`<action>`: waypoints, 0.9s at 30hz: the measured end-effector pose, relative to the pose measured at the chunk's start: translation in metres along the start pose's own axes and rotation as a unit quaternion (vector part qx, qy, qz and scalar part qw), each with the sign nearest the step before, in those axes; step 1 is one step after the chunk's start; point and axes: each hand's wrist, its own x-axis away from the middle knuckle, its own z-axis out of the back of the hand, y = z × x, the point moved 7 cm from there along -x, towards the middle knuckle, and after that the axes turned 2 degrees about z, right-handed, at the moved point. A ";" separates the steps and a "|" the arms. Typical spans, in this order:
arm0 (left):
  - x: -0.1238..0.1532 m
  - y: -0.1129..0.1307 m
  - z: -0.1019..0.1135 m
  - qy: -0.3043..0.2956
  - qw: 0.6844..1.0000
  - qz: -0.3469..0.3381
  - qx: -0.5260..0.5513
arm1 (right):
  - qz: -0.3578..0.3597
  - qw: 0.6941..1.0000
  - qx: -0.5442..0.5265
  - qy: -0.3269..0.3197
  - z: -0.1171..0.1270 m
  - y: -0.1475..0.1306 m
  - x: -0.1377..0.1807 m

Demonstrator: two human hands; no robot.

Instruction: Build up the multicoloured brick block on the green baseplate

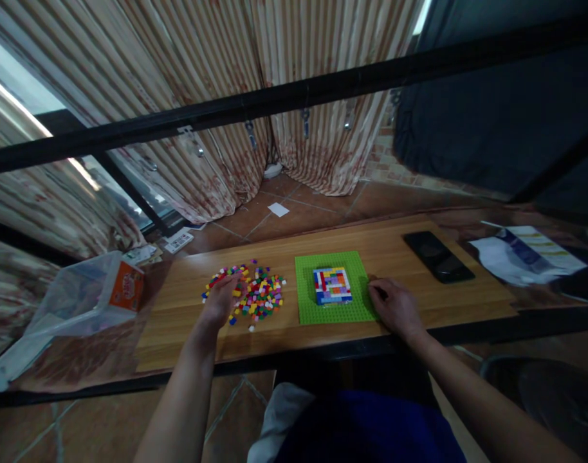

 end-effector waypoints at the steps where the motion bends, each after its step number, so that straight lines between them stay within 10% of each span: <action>1: 0.002 0.001 -0.002 -0.019 0.999 0.004 0.026 | -0.001 1.000 0.001 0.000 0.000 0.000 0.000; 27: -0.012 -0.012 -0.010 -0.035 0.995 -0.006 0.092 | 0.000 1.000 -0.001 -0.001 -0.002 0.006 0.003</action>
